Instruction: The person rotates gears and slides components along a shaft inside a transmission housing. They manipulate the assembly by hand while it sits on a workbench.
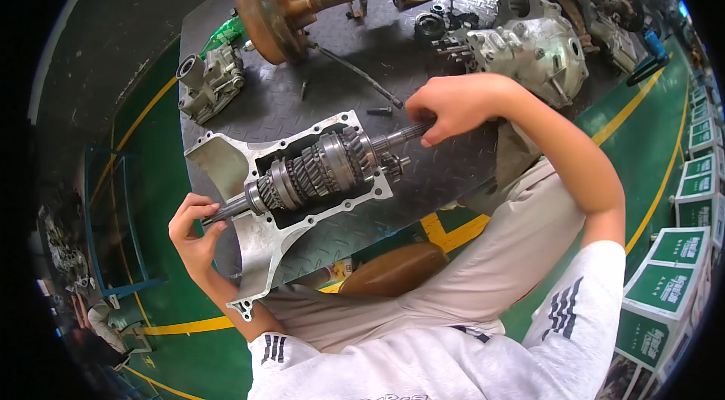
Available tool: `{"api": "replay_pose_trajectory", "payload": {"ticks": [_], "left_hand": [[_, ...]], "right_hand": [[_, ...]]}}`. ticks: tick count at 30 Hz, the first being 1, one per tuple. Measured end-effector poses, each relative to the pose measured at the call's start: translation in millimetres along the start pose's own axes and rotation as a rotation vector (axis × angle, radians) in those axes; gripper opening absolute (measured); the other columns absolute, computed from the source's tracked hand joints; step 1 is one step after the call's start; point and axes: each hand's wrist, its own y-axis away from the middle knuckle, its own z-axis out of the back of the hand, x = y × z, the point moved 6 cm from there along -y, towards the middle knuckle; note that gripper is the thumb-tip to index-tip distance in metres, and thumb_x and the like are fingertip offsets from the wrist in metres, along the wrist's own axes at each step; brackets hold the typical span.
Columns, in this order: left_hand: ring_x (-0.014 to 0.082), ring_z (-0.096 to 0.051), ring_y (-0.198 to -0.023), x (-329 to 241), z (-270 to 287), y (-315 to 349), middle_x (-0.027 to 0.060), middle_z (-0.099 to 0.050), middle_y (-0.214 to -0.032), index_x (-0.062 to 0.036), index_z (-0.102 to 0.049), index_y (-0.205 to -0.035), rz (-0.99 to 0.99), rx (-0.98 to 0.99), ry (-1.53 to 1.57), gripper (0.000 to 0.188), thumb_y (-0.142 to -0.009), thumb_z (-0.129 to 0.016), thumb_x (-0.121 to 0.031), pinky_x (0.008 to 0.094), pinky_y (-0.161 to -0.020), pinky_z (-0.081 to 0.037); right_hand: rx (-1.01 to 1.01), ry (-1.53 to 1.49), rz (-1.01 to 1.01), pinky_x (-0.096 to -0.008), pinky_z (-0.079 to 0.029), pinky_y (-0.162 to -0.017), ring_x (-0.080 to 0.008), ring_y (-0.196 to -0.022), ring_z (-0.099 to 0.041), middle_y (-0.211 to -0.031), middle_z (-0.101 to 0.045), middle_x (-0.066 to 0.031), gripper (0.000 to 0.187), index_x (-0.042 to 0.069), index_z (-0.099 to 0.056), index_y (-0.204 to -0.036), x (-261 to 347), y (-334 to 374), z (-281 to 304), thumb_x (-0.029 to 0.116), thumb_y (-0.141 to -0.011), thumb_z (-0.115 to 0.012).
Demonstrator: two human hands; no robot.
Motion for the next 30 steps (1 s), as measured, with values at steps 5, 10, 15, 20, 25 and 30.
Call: {"api": "replay_pose_trajectory", "payload": {"ticks": [5, 10, 15, 20, 25, 30], "left_hand": [[0.0219, -0.063, -0.074, -1, 0, -1, 0.0129, -0.067, -0.084, 0.0072, -0.072, -0.090, 0.015, -0.002, -0.025, 0.032, -0.060, -0.083, 0.004, 0.0303, -0.066, -0.047], [0.0219, -0.061, -0.071, 4, 0, 0, 0.0130, -0.066, -0.081, 0.0072, -0.071, -0.089, -0.007, -0.005, -0.041, 0.033, -0.066, -0.086, -0.012, 0.0305, -0.063, -0.044], [0.0218, -0.059, -0.070, 4, -4, 1, 0.0137, -0.066, -0.080, 0.0086, -0.070, -0.088, 0.005, 0.008, -0.027, 0.039, -0.079, -0.087, -0.025, 0.0306, -0.062, -0.042], [0.0228, -0.058, -0.070, 4, -9, -2, 0.0133, -0.065, -0.079, 0.0070, -0.070, -0.089, 0.018, 0.012, -0.070, 0.043, -0.084, -0.084, -0.033, 0.0313, -0.063, -0.042], [0.0228, -0.058, -0.072, 5, 4, 3, 0.0134, -0.063, -0.080, 0.0059, -0.067, -0.090, 0.039, 0.049, -0.082, 0.038, -0.092, -0.075, -0.032, 0.0323, -0.065, -0.043], [0.0253, -0.063, -0.081, -4, -3, 1, 0.0153, -0.067, -0.090, 0.0094, -0.068, -0.105, 0.049, 0.130, 0.012, 0.026, -0.103, -0.064, -0.016, 0.0362, -0.076, -0.053]], "right_hand": [[0.291, -0.253, -0.162, -0.0339, -0.048, -0.059, -0.0159, -0.063, -0.059, -0.070, -0.063, -0.0041, 0.032, -0.001, -0.071, -0.099, -29, -36, -42, 0.029, -0.089, -0.081], [0.712, -0.637, -0.026, -0.0314, -0.045, -0.057, -0.0129, -0.060, -0.055, -0.066, -0.057, -0.0005, 0.027, 0.004, -0.062, -0.084, -36, -51, -63, 0.025, -0.094, -0.075], [1.046, -0.734, -0.082, -0.0277, -0.042, -0.054, -0.0104, -0.054, -0.051, -0.064, -0.051, 0.0014, 0.027, 0.010, -0.053, -0.078, -31, -50, -64, 0.022, -0.097, -0.069], [0.393, -0.217, -0.065, -0.0391, -0.050, -0.062, -0.0210, -0.062, -0.059, -0.070, -0.064, -0.0070, 0.021, 0.002, -0.068, -0.093, -22, -38, -43, 0.023, -0.095, -0.067], [-0.588, 0.337, -0.041, -0.0458, -0.056, -0.059, -0.0331, -0.071, -0.073, -0.075, -0.070, -0.0121, 0.025, 0.011, -0.060, -0.103, -9, -23, -57, 0.016, -0.082, -0.073], [-0.694, 0.291, 0.226, -0.0499, -0.054, -0.074, -0.0360, -0.091, -0.070, -0.092, -0.068, -0.0172, 0.037, 0.002, -0.058, -0.103, 15, -10, -51, 0.021, -0.077, -0.078]]}}
